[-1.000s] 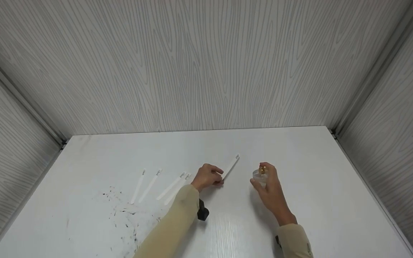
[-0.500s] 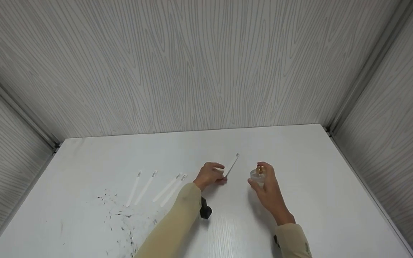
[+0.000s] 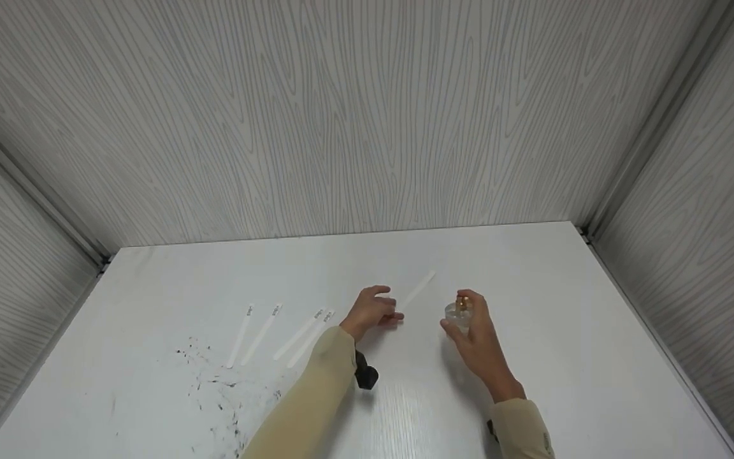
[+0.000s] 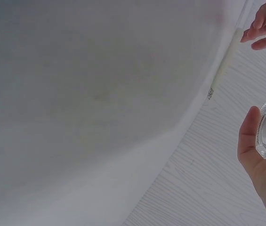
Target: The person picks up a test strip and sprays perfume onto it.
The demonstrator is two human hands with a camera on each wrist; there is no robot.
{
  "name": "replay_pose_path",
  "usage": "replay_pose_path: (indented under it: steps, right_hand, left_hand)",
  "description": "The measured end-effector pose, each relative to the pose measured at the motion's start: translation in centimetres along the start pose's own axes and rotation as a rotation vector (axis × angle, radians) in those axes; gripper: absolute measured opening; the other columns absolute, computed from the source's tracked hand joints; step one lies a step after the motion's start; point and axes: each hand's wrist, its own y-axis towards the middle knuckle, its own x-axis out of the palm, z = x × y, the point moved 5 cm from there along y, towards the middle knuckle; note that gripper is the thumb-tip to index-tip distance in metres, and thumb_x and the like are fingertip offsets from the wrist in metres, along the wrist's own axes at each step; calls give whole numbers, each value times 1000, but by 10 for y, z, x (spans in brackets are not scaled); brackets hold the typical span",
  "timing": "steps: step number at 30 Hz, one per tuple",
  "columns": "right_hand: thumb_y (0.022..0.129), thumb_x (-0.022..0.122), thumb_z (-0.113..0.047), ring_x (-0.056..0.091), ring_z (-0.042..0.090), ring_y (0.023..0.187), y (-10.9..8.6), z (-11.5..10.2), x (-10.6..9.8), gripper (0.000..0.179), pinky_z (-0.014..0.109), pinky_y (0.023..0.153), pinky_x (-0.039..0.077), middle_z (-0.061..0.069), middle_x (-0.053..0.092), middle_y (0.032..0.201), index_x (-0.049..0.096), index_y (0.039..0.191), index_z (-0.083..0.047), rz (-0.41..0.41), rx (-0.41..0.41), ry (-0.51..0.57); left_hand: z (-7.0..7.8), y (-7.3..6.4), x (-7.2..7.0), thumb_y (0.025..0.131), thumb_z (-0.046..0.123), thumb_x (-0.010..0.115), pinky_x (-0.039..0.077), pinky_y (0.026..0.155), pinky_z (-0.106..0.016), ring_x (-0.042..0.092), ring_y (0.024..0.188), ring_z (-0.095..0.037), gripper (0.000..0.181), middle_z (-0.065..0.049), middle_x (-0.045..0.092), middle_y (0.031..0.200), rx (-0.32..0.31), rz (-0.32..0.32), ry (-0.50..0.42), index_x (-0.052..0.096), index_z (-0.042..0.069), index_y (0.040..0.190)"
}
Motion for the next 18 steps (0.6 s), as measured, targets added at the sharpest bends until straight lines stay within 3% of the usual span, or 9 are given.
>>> replay_pose_path:
  steps: [4, 9, 18]
  right_hand:
    - [99, 61, 0, 49, 33, 110, 0, -1, 0, 55, 37, 85, 43, 29, 45, 137, 29, 144, 5, -4, 9, -15]
    - [99, 62, 1, 50, 30, 107, 0, 0, -1, 55, 30, 83, 43, 29, 46, 136, 30, 143, 4, -2, 11, -29]
    - [97, 65, 2, 49, 26, 104, -2, 4, -1, 58, 25, 80, 42, 28, 48, 132, 30, 144, 4, 4, -24, -45]
  left_hand:
    - [-3, -3, -4, 95, -8, 54, 59, 67, -28, 74, 81, -21, 44, -17, 69, 108, -27, 13, -9, 56, -1, 139]
    - [-6, -8, -7, 94, -4, 59, 56, 61, -25, 69, 71, -17, 35, -14, 70, 90, -12, 3, 33, 63, 2, 129]
    - [-12, -18, -19, 93, -1, 63, 53, 60, -25, 65, 71, -16, 28, -10, 69, 87, 51, -38, 83, 67, 0, 121]
